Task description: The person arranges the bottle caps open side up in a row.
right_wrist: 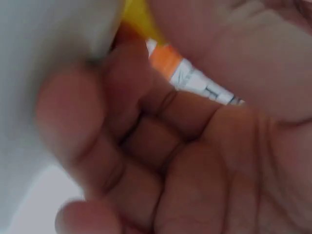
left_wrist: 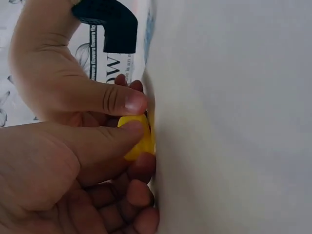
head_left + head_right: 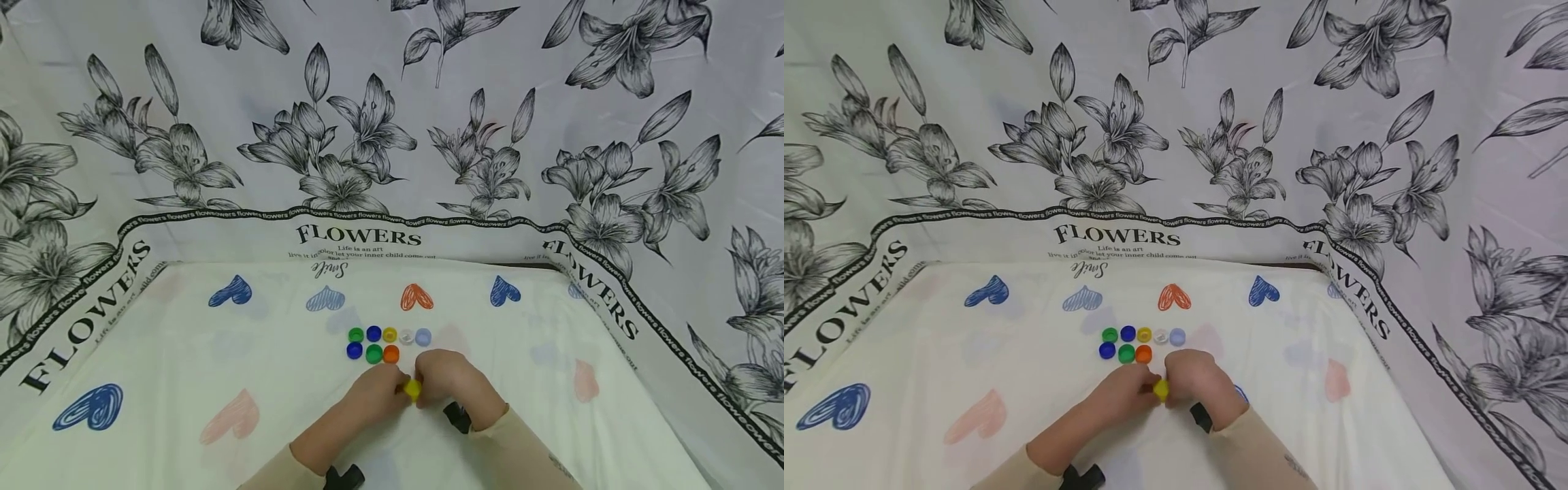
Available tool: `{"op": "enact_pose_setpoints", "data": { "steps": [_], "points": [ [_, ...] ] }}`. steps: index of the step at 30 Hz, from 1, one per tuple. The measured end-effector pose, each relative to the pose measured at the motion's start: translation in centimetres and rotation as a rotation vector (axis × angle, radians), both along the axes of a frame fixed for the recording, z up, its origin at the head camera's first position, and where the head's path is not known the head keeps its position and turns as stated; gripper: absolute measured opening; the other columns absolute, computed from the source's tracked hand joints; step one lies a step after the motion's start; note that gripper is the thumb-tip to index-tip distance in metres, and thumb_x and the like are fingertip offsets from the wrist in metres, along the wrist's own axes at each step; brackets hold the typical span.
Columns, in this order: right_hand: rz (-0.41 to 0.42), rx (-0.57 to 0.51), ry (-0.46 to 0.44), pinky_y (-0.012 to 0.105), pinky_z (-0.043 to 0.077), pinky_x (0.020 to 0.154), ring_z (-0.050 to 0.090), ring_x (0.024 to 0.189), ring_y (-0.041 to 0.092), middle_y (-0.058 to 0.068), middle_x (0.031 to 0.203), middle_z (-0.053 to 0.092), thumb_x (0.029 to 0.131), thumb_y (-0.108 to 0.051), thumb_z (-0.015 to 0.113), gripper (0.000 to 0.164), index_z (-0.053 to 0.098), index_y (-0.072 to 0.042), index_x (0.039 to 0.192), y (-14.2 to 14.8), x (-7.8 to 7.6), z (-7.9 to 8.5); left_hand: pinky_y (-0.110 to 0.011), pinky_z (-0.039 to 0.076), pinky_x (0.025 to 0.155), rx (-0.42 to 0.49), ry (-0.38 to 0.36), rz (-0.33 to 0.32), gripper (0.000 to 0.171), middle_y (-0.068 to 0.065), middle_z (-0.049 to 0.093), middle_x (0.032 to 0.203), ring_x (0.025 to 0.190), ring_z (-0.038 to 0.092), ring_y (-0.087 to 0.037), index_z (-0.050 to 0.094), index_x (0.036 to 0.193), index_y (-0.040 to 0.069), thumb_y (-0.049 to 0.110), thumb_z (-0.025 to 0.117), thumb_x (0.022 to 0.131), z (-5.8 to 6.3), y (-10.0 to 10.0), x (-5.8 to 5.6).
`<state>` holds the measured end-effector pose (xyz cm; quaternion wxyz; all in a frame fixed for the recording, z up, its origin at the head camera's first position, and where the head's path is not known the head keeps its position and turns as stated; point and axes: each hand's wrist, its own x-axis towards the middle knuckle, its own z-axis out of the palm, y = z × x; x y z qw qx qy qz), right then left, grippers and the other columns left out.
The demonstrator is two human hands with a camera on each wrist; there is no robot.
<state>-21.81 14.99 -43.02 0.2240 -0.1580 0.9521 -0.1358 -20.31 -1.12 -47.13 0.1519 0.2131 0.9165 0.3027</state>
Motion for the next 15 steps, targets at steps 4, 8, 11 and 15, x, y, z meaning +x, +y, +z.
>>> {"op": "enact_pose_setpoints", "data": {
  "steps": [4, 8, 11, 15],
  "points": [
    [-0.010, -0.081, -0.037, 0.034, 0.052, 0.075, 0.056, 0.074, 0.017, -0.003, 0.080, 0.063, 0.083, -0.013, 0.086, 0.016, 0.074, -0.009, 0.092, 0.9, -0.5, -0.1, -0.025, 0.044, 0.065, 0.035, 0.025, 0.022, 0.023, 0.006, 0.057, 0.069, 0.066, 0.049, -0.012, 0.079, 0.108, 0.003, 0.021, 0.076, 0.094, -0.2, -0.1, 0.1],
    [-0.003, -0.139, -0.077, 0.037, 0.051, 0.074, 0.056, 0.077, 0.019, -0.001, 0.083, 0.064, 0.090, -0.011, 0.078, 0.010, 0.076, -0.007, 0.099, 1.7, -0.8, -0.1, -0.026, 0.045, 0.064, 0.082, 0.069, 0.074, 0.024, 0.006, 0.058, 0.068, 0.066, 0.053, -0.011, 0.080, 0.104, 0.003, 0.025, 0.073, 0.096, -0.8, 0.0, 0.1],
    [0.008, -0.152, -0.084, 0.035, 0.049, 0.070, 0.056, 0.073, 0.018, 0.000, 0.081, 0.062, 0.095, -0.014, 0.073, 0.010, 0.076, -0.007, 0.102, 1.9, -1.1, 0.0, -0.030, 0.054, 0.074, 0.146, 0.077, 0.153, 0.025, 0.001, 0.074, 0.088, 0.080, 0.065, -0.014, 0.080, 0.109, 0.004, 0.025, 0.072, 0.097, -1.0, 0.1, 0.1],
    [0.013, -0.158, -0.087, 0.032, 0.044, 0.064, 0.055, 0.065, 0.016, 0.002, 0.072, 0.061, 0.100, -0.018, 0.067, 0.013, 0.076, -0.009, 0.099, 2.1, -1.4, 0.0, -0.030, 0.054, 0.075, 0.216, 0.128, 0.245, 0.025, -0.002, 0.075, 0.097, 0.087, 0.065, -0.016, 0.078, 0.113, 0.003, 0.021, 0.072, 0.097, -1.0, 0.3, 0.1]
  ]
}}
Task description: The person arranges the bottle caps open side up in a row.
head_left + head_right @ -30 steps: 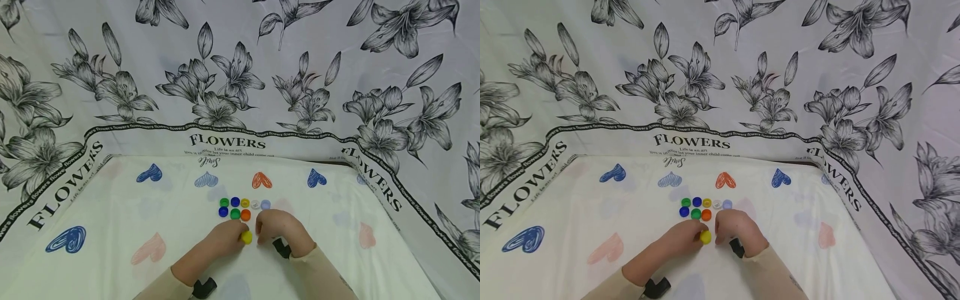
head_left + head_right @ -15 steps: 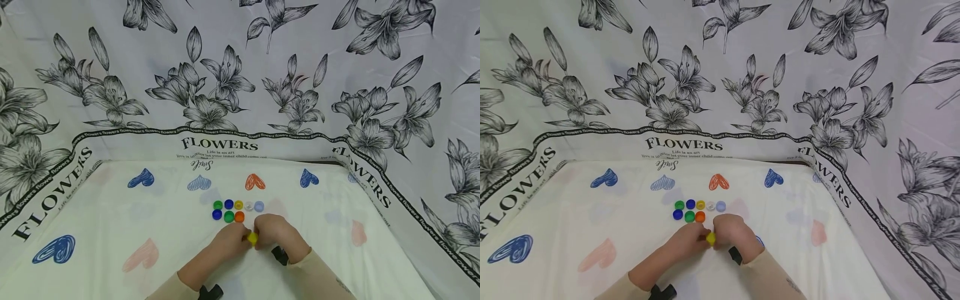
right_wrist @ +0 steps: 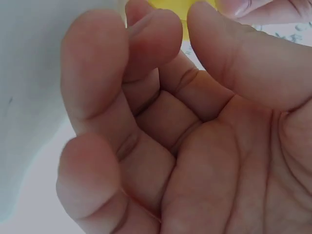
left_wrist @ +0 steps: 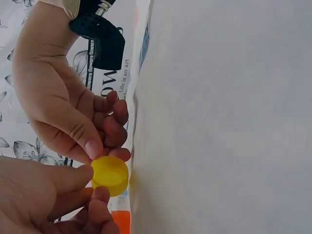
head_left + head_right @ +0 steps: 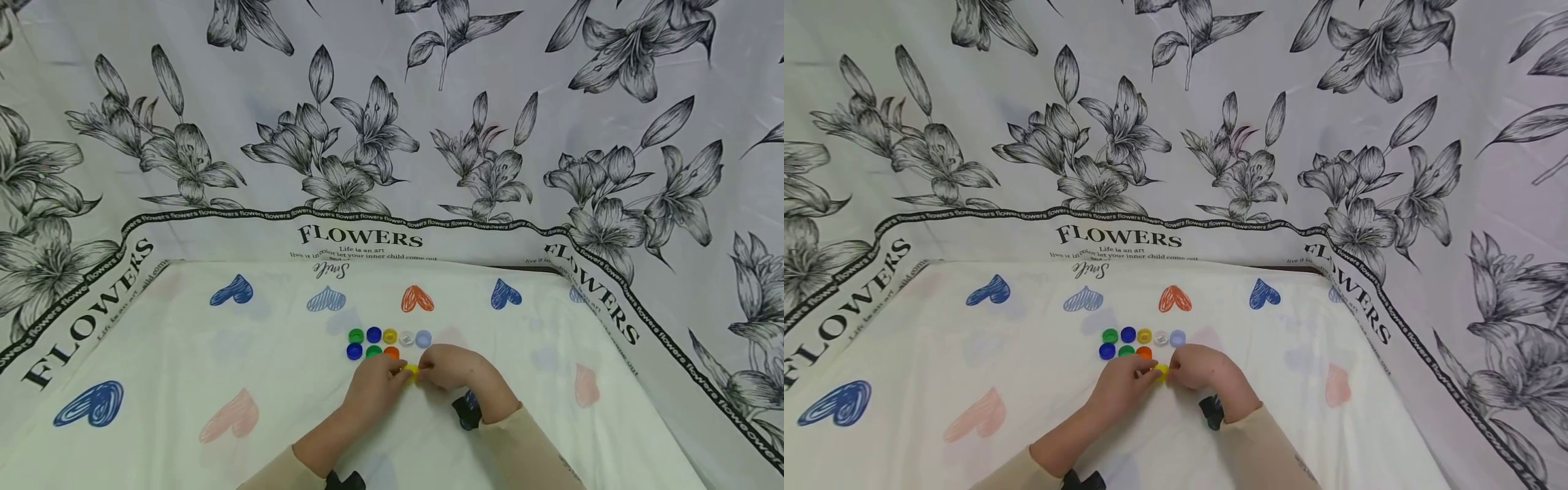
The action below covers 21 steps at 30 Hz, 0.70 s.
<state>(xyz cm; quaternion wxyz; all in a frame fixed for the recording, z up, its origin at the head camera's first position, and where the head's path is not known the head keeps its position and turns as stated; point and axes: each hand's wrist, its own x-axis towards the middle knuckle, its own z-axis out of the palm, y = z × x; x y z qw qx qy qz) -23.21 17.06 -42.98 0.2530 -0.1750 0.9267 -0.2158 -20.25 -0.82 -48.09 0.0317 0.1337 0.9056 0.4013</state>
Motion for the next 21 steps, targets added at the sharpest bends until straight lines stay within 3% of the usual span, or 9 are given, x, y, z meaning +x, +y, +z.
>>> {"op": "enact_pose_setpoints", "data": {
  "steps": [5, 14, 21],
  "points": [
    [-0.031, -0.006, -0.009, 0.031, 0.040, 0.062, 0.051, 0.060, 0.016, 0.002, 0.066, 0.058, 0.104, -0.018, 0.061, 0.018, 0.073, -0.009, 0.094, -0.1, -0.2, 0.0, -0.029, 0.052, 0.072, 0.007, 0.052, 0.032, 0.021, -0.001, 0.071, 0.091, 0.081, 0.059, -0.014, 0.077, 0.111, -0.001, 0.013, 0.073, 0.095, 0.0, 0.1, -0.1],
    [-0.166, -0.059, -0.012, 0.028, 0.038, 0.057, 0.047, 0.056, 0.015, 0.003, 0.062, 0.051, 0.105, -0.018, 0.058, 0.022, 0.067, -0.006, 0.088, -0.5, -0.5, -0.8, -0.044, 0.058, 0.085, 0.027, -0.015, -0.007, 0.020, -0.011, 0.076, 0.106, 0.100, 0.070, -0.027, 0.077, 0.108, -0.003, 0.004, 0.066, 0.092, 0.3, 0.2, 0.3],
    [-0.169, -0.075, -0.004, 0.028, 0.038, 0.057, 0.047, 0.057, 0.016, 0.003, 0.063, 0.052, 0.104, -0.019, 0.059, 0.019, 0.068, -0.008, 0.091, -0.7, -0.8, -1.2, -0.047, 0.057, 0.085, 0.031, 0.019, -0.029, 0.020, -0.011, 0.076, 0.103, 0.100, 0.071, -0.029, 0.077, 0.104, -0.004, 0.004, 0.067, 0.090, 0.2, 0.2, 0.4]
  ]
}}
